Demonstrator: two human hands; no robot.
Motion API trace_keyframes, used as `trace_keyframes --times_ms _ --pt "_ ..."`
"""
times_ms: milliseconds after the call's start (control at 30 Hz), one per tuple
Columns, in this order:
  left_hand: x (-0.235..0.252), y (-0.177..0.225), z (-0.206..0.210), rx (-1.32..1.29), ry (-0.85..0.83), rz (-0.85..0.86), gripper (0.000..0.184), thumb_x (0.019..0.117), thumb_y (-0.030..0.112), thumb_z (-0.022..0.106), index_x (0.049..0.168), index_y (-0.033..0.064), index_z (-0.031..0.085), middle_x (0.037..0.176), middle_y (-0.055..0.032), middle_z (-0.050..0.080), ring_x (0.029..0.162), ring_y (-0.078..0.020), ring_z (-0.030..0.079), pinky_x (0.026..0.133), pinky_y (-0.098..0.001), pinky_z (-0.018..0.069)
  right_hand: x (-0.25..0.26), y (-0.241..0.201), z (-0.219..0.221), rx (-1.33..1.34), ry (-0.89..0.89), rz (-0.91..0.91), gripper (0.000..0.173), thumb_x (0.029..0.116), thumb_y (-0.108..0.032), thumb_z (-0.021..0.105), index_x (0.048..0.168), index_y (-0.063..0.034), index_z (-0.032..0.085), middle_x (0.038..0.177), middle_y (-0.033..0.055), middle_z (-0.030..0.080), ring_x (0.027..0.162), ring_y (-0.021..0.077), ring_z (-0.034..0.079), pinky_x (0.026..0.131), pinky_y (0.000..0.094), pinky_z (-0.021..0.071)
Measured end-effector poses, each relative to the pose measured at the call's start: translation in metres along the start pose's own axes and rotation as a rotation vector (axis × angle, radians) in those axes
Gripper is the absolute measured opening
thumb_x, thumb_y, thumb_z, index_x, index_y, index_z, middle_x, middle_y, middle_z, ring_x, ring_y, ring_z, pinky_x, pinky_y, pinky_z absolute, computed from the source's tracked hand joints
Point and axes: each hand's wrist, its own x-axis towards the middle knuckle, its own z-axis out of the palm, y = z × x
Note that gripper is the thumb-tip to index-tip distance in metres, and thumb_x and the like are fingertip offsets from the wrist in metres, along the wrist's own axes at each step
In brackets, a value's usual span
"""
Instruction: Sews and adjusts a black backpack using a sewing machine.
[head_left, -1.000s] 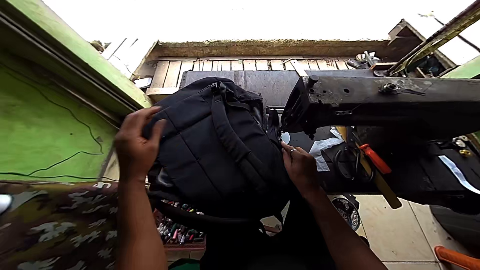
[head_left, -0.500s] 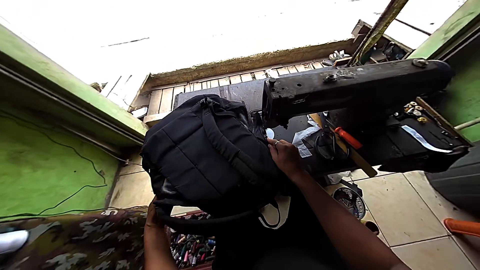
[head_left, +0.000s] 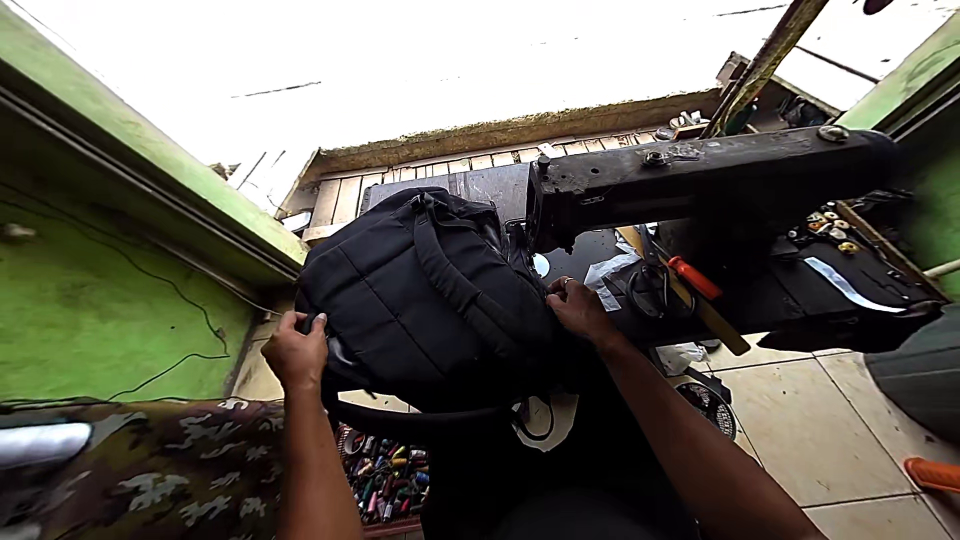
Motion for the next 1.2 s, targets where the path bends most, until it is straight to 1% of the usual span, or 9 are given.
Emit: trace_keyframes --times_ms 167,267,400,467,567,667,833,1033,1200 --pt "0.038 0.034 -0.012 -0.073 0.119 0.155 0.035 0.1015 0.021 0.065 0.117 -0.0096 0.061 0.109 -0.036 0.065 0.105 -0.054 0.063 0.092 -0.0716 0.0438 -0.004 0.007 -0.001 0.387 -0.072 0.069 0.03 0.1062 -0.013 0.056 0.134 -0.0009 0.054 0.089 0.0079 0.064 0.066 0.0108 0.06 0.065 0.0268 0.0521" --pt "0.035 0.044 -0.017 0.054 -0.01 0.151 0.043 0.1006 0.02 0.066 0.126 -0.0136 0.057 0.128 -0.0415 0.055 0.122 -0.0603 0.053 0.101 -0.0745 0.0389 -0.027 0.022 -0.009 0.468 -0.275 0.051 0.039 0.1054 -0.019 0.06 0.138 -0.002 0.048 0.089 0.0045 0.06 0.062 0.0067 0.053 0.059 0.0226 0.0463" --pt "-0.033 0.072 -0.018 0.054 -0.02 0.453 0.066 0.0947 0.033 0.074 0.14 -0.0096 0.052 0.151 -0.0349 0.042 0.139 -0.0525 0.043 0.112 -0.0662 0.0373 -0.076 0.072 -0.018 0.152 -0.708 -0.073 0.036 0.1068 -0.033 0.054 0.131 -0.0068 0.059 0.08 0.0051 0.06 0.059 0.0133 0.057 0.059 0.0332 0.0533" --pt "-0.089 0.094 0.004 -0.012 -0.166 0.733 0.064 0.093 0.042 0.072 0.135 -0.0049 0.061 0.149 -0.0291 0.05 0.14 -0.0455 0.048 0.112 -0.06 0.0421 -0.095 0.098 -0.019 -0.11 -0.871 -0.137 0.045 0.1067 -0.04 0.054 0.135 -0.0051 0.061 0.091 0.0142 0.071 0.074 0.0244 0.071 0.074 0.0454 0.0603" --pt "-0.164 0.125 0.05 -0.011 -0.362 0.995 0.066 0.0863 0.057 0.073 0.135 0.0124 0.068 0.145 -0.0171 0.06 0.137 -0.0404 0.053 0.113 -0.0601 0.0421 -0.109 0.11 -0.025 -0.444 -0.725 -0.144 0.062 0.1017 -0.049 0.059 0.124 0.0085 0.065 0.122 0.0322 0.063 0.118 0.0483 0.06 0.103 0.0629 0.045" --pt "-0.197 0.132 0.088 0.111 -0.26 1.06 0.07 0.08 0.057 0.077 0.138 0.0177 0.067 0.142 -0.0169 0.063 0.131 -0.0439 0.057 0.107 -0.0664 0.0412 -0.11 0.084 -0.037 -0.541 -0.351 -0.153 0.069 0.1013 -0.053 0.058 0.139 0.0051 0.058 0.14 0.0287 0.056 0.134 0.0464 0.051 0.111 0.0586 0.0417" --pt "-0.174 0.137 0.082 0.066 -0.332 1.036 0.062 0.0788 0.035 0.077 0.138 0.0192 0.066 0.131 -0.012 0.069 0.122 -0.0385 0.062 0.099 -0.0597 0.0472 -0.062 0.031 -0.029 -0.359 -0.003 -0.228 0.068 0.1038 -0.05 0.054 0.151 -0.0019 0.047 0.14 0.0215 0.059 0.128 0.0381 0.058 0.108 0.0529 0.0461" --pt "-0.131 0.185 0.031 0.425 -0.853 0.799 0.078 0.0928 0.05 0.056 0.163 0.0234 0.033 0.13 -0.0182 0.062 0.118 -0.038 0.057 0.096 -0.0555 0.0434 -0.016 0.004 0.016 -0.263 0.068 -0.124 0.053 0.1061 -0.024 0.044 0.156 -0.0064 0.04 0.112 0.02 0.072 0.109 0.0366 0.069 0.097 0.0525 0.0518" --pt "-0.109 0.184 0.088 0.214 -0.661 1.026 0.061 0.0988 0.063 0.05 0.119 0.0089 0.071 0.117 -0.0147 0.067 0.112 -0.0335 0.062 0.097 -0.053 0.0463 -0.017 0.005 0.027 -0.354 0.12 -0.145 0.045 0.1083 -0.023 0.044 0.148 -0.0029 0.052 0.103 0.0209 0.074 0.103 0.0385 0.072 0.092 0.0531 0.0538"
